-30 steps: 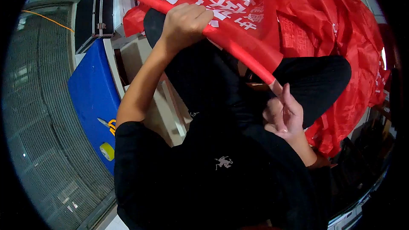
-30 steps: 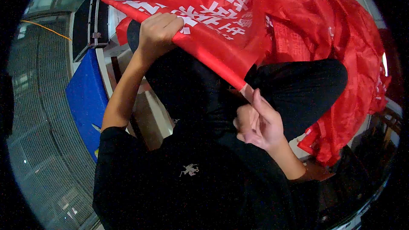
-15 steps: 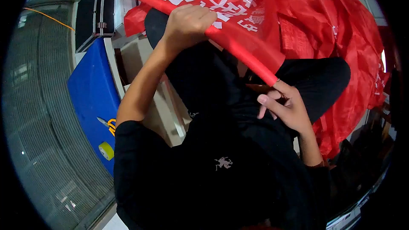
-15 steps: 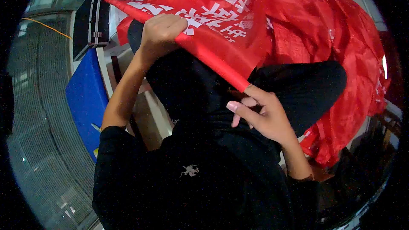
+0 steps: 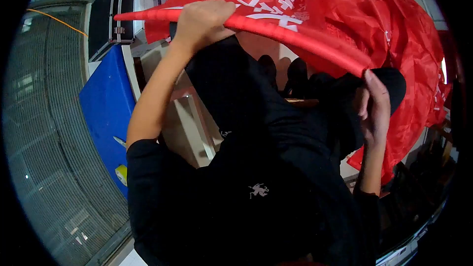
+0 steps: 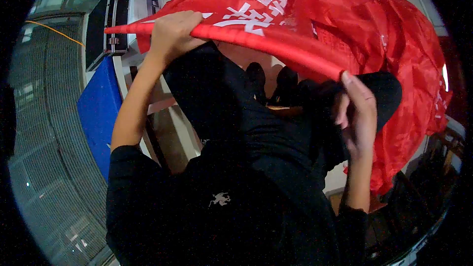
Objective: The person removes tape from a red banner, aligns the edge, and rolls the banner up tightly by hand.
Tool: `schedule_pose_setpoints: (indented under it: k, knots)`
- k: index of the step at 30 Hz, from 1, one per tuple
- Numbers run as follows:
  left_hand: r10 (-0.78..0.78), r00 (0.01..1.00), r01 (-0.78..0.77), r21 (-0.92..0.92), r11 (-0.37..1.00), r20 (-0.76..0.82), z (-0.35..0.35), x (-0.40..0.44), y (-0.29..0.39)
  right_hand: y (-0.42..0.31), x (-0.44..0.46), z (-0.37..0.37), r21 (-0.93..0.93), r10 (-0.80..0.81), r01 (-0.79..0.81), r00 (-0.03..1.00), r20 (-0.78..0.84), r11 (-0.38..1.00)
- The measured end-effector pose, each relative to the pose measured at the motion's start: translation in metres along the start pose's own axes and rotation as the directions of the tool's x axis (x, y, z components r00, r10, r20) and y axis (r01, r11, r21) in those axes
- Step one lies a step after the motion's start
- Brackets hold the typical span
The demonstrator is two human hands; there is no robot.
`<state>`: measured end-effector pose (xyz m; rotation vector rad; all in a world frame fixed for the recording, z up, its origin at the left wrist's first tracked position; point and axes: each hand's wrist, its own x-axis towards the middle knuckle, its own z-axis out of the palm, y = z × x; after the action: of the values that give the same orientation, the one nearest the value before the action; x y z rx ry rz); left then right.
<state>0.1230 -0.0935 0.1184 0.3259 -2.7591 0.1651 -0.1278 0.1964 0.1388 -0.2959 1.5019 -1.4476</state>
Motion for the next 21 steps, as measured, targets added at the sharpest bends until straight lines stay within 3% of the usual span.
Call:
schedule_pose_setpoints:
  k: [2,4,7,9,10,11,12,13,14,16,18,20,21]
  knots:
    - [-0.027,0.999,0.025,0.049,0.999,0.046,-0.01,-0.004,-0.008,-0.001,0.015,-0.02,-0.02,-0.056,0.054,0.996,-0.066,0.998]
    - [-0.143,0.977,0.144,0.007,0.99,0.155,-0.022,-0.008,-0.011,-0.011,0.019,-0.03,-0.035,-0.052,0.052,0.999,-0.014,0.998]
    - [-0.148,0.967,0.159,-0.04,0.986,0.206,-0.031,-0.015,-0.023,-0.007,0.024,-0.043,-0.116,-0.152,0.156,0.987,0.043,0.981]
    - [-0.139,0.961,0.168,-0.106,0.98,0.241,-0.028,-0.021,-0.034,-0.014,0.018,-0.046,-0.383,-0.205,0.226,0.974,0.095,0.895]
    - [-0.127,0.953,0.179,-0.175,0.968,0.274,-0.03,-0.021,-0.036,-0.019,0.019,-0.046,-0.381,-0.204,0.227,0.974,0.1,0.896]
    - [-0.131,0.952,0.183,-0.171,0.968,0.276,-0.034,-0.022,-0.038,-0.025,0.02,-0.047,-0.551,-0.448,0.562,0.826,0.341,0.617]
    - [-0.147,0.913,0.234,-0.194,0.953,0.38,-0.04,-0.021,-0.041,-0.029,0.021,-0.046,-0.572,-0.55,0.793,0.579,0.602,0.209]
    - [-0.154,0.864,0.284,-0.212,0.935,0.479,-0.044,-0.021,-0.042,-0.032,0.022,-0.041,-0.528,-0.603,0.845,0.463,0.65,0.08]
    - [-0.156,0.863,0.285,-0.21,0.935,0.48,-0.045,-0.021,-0.044,-0.039,0.022,-0.038,-0.526,-0.603,0.847,0.462,0.651,0.081]
    - [-0.124,0.88,0.254,-0.233,0.939,0.459,-0.046,-0.019,-0.048,-0.055,0.02,-0.036,-0.567,-0.417,0.821,0.492,0.764,-0.071]
    - [-0.146,0.892,0.255,-0.209,0.944,0.428,-0.046,-0.018,-0.048,-0.054,0.022,-0.036,-0.565,-0.397,0.824,0.508,0.764,-0.033]
    - [-0.17,0.902,0.259,-0.183,0.948,0.396,-0.042,-0.016,-0.049,-0.043,0.028,-0.041,-0.533,-0.431,0.83,0.547,0.718,0.165]
    - [-0.148,0.937,0.203,-0.146,0.968,0.317,-0.037,-0.018,-0.052,-0.038,0.031,-0.045,-0.529,-0.432,0.833,0.542,0.721,0.161]
